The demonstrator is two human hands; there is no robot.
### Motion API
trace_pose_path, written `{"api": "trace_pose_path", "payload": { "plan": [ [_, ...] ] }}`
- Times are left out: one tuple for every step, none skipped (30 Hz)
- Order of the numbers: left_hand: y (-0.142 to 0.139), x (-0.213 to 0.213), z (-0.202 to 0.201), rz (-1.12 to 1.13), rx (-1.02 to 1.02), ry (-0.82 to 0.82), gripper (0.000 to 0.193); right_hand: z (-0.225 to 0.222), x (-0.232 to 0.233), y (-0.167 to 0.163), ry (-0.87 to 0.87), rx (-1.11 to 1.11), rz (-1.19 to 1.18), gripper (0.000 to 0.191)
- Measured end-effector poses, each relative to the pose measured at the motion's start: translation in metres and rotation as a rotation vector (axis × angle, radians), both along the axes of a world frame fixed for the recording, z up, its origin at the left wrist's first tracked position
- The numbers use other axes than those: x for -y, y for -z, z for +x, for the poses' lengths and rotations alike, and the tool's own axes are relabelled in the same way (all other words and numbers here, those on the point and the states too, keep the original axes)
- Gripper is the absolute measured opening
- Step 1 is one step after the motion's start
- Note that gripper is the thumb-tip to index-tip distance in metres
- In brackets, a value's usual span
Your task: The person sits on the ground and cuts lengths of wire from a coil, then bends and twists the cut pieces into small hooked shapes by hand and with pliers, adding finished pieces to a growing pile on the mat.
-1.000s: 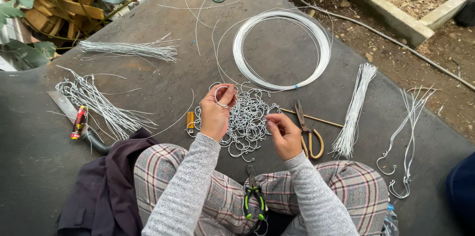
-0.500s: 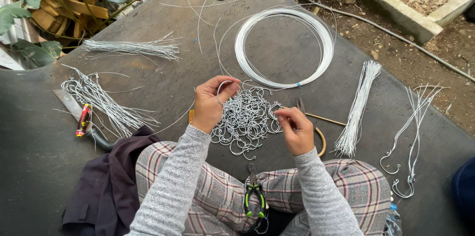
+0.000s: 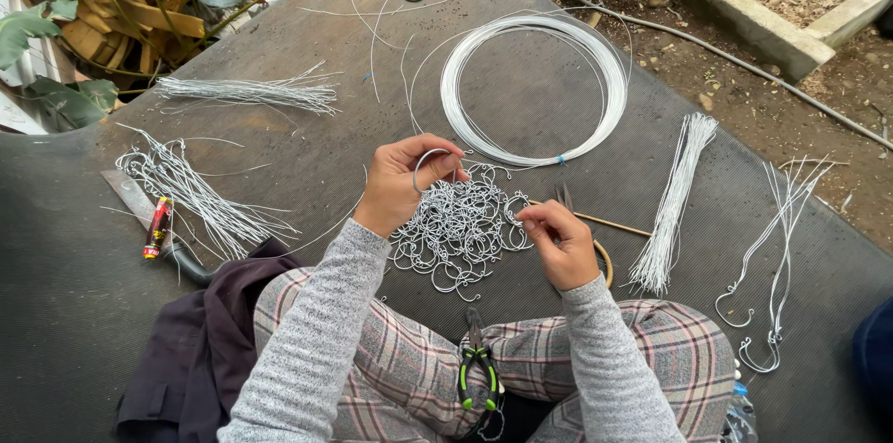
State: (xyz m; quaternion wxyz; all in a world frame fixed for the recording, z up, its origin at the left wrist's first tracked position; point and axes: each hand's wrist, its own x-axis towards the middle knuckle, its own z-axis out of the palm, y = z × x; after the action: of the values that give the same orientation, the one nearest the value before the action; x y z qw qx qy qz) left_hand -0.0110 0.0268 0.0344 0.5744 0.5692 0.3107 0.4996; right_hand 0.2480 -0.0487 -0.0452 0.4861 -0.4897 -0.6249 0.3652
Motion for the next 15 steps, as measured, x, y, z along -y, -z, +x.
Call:
{"api": "trace_pose_path", "payload": {
  "plan": [
    [0.0, -0.001, 0.0, -0.008, -0.004, -0.002, 0.013, 0.0, -0.001, 0.001, -0.014, -0.011, -0.009, 0.007],
    [0.0, -0.001, 0.001, -0.018, -0.007, -0.004, 0.013, 0.0, -0.001, 0.003, -0.037, -0.02, -0.03, 0.007],
    [0.001, -0.001, 0.003, -0.019, 0.008, -0.017, 0.013, 0.0, -0.002, 0.004, -0.061, -0.028, -0.05, 0.008],
    [0.002, -0.002, 0.005, -0.02, 0.022, -0.028, 0.013, -0.001, -0.002, 0.005, -0.083, -0.036, -0.07, 0.009],
    [0.003, -0.003, 0.008, -0.02, 0.037, -0.039, 0.014, -0.003, -0.002, 0.006, -0.107, -0.068, -0.108, 0.011],
    [0.005, -0.003, 0.011, -0.023, 0.055, -0.043, 0.014, -0.005, -0.001, 0.006, -0.13, -0.099, -0.146, 0.014],
    [0.007, -0.003, 0.015, -0.027, 0.072, -0.047, 0.014, -0.007, -0.001, 0.006, -0.155, -0.131, -0.184, 0.018],
    [0.009, -0.002, 0.02, -0.032, 0.09, -0.052, 0.014, -0.009, 0.0, 0.005, -0.172, -0.152, -0.183, 0.022],
    [0.011, -0.002, 0.023, -0.031, 0.091, -0.05, 0.014, -0.013, 0.002, 0.005, -0.189, -0.174, -0.182, 0.028],
    [0.013, 0.0, 0.027, -0.03, 0.092, -0.048, 0.013, -0.016, 0.004, 0.004, -0.207, -0.196, -0.181, 0.033],
    [0.014, 0.002, 0.031, -0.031, 0.092, -0.046, 0.013, -0.018, 0.005, 0.003, -0.221, -0.242, -0.175, 0.034],
    [0.015, 0.004, 0.036, -0.024, 0.084, -0.038, 0.013, -0.02, 0.007, 0.001, -0.236, -0.289, -0.169, 0.034],
    [0.015, 0.007, 0.04, -0.015, 0.077, -0.029, 0.013, -0.021, 0.007, 0.0, -0.25, -0.336, -0.161, 0.035],
    [0.014, 0.01, 0.044, -0.008, 0.069, -0.02, 0.013, -0.022, 0.008, 0.0, -0.235, -0.382, -0.167, 0.034],
    [0.014, 0.013, 0.047, -0.005, 0.074, -0.011, 0.013, -0.023, 0.009, -0.001, -0.22, -0.429, -0.175, 0.032]
  ]
}}
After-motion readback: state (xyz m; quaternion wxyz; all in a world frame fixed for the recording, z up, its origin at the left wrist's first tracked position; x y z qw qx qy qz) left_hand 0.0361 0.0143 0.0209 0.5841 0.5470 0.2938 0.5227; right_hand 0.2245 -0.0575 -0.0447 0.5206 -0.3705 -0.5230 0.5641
